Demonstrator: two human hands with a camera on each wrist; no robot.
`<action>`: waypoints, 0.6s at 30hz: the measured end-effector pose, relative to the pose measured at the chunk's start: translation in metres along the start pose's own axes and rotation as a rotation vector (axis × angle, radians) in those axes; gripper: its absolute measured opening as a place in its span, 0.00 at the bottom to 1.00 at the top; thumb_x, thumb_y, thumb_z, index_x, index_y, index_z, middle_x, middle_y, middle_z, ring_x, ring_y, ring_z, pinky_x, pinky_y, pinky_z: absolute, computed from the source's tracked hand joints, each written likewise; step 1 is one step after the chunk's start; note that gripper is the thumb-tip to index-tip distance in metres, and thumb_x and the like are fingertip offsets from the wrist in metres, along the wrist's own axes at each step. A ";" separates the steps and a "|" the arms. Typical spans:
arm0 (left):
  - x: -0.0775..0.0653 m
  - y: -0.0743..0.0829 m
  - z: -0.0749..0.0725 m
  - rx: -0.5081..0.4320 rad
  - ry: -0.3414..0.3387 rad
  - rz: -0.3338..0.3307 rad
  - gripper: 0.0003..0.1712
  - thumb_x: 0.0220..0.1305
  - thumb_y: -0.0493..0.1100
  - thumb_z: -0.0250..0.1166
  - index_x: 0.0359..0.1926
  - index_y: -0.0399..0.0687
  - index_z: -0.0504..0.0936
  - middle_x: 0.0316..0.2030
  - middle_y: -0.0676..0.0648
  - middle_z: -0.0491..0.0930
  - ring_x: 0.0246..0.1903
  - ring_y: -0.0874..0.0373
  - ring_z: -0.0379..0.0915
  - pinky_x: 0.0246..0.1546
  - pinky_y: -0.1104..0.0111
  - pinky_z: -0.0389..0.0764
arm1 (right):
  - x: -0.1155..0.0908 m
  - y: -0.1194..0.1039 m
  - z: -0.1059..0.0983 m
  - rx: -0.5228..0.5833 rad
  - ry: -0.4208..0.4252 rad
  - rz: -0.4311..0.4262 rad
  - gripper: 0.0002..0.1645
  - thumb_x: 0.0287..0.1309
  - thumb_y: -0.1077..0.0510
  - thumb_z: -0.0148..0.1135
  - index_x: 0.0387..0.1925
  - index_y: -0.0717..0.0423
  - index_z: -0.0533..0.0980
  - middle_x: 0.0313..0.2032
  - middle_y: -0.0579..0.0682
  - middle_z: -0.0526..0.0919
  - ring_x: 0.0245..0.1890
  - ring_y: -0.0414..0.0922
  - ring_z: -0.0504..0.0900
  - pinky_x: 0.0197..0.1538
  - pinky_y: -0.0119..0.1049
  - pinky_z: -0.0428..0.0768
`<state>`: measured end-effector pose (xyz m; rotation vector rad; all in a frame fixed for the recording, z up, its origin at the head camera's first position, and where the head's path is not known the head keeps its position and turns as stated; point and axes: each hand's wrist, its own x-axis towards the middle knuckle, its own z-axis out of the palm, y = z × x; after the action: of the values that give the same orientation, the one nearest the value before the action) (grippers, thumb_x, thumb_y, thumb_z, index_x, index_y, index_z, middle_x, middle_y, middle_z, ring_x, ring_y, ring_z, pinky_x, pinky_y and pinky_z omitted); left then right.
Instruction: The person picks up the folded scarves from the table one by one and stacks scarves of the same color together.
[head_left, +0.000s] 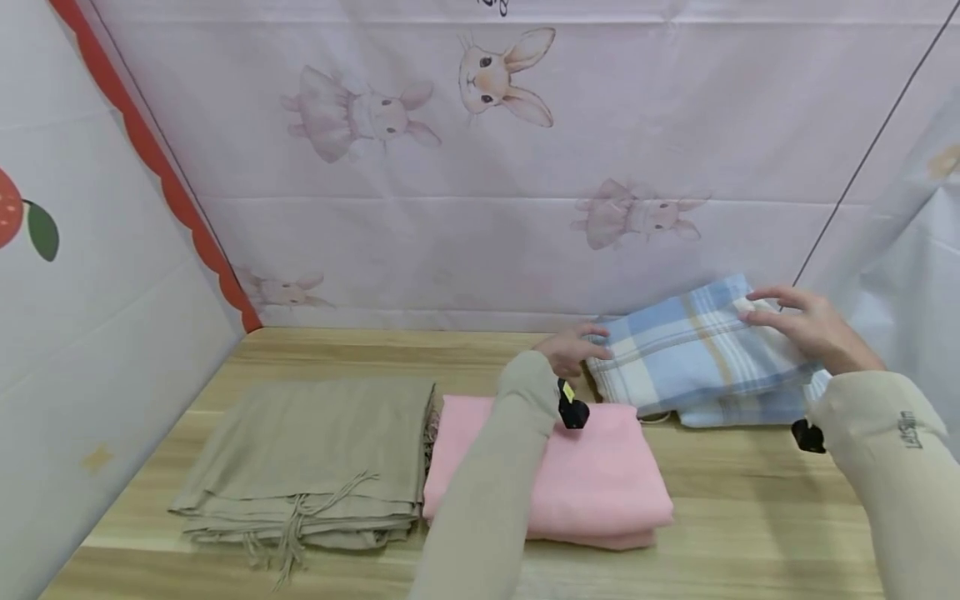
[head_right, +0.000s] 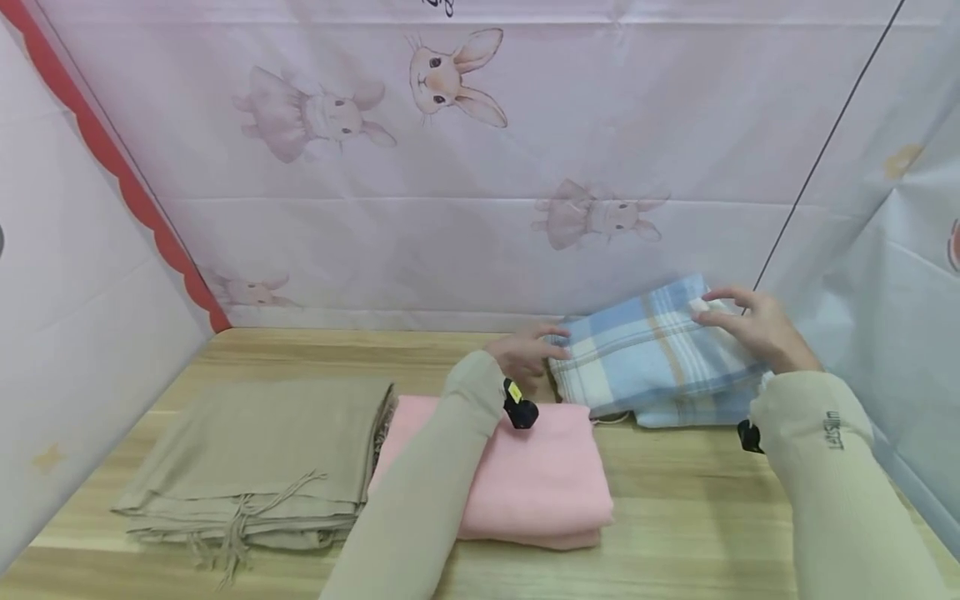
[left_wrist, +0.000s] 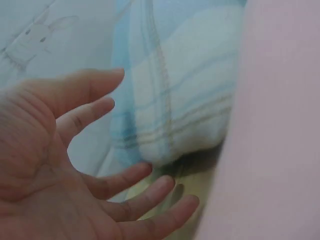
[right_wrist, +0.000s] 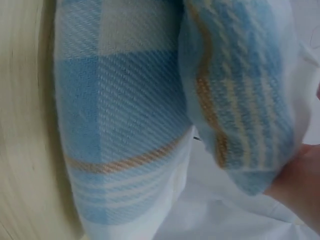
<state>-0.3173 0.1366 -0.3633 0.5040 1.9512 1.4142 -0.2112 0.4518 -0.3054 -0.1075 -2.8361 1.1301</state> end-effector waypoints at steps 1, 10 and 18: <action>0.000 -0.001 0.003 -0.021 0.003 0.004 0.32 0.74 0.40 0.61 0.76 0.53 0.65 0.75 0.40 0.56 0.65 0.34 0.65 0.55 0.49 0.75 | 0.001 0.001 -0.001 0.030 -0.022 0.011 0.39 0.73 0.44 0.57 0.72 0.64 0.61 0.73 0.79 0.46 0.71 0.77 0.45 0.64 0.74 0.52; 0.015 -0.006 0.021 -0.200 0.056 0.013 0.34 0.70 0.36 0.62 0.75 0.50 0.67 0.77 0.43 0.53 0.70 0.26 0.53 0.55 0.36 0.73 | 0.002 0.018 -0.008 0.231 -0.218 0.017 0.45 0.75 0.54 0.56 0.82 0.48 0.43 0.76 0.66 0.22 0.73 0.71 0.22 0.62 0.80 0.35; 0.025 -0.018 0.029 -0.237 0.078 0.033 0.36 0.67 0.34 0.64 0.75 0.53 0.68 0.77 0.42 0.52 0.71 0.27 0.51 0.54 0.30 0.69 | 0.000 0.035 -0.006 0.337 -0.305 0.022 0.51 0.73 0.61 0.57 0.82 0.37 0.37 0.75 0.57 0.13 0.70 0.61 0.09 0.61 0.78 0.26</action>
<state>-0.3125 0.1663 -0.3931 0.3772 1.8099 1.6825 -0.2098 0.4814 -0.3252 0.0634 -2.8403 1.7446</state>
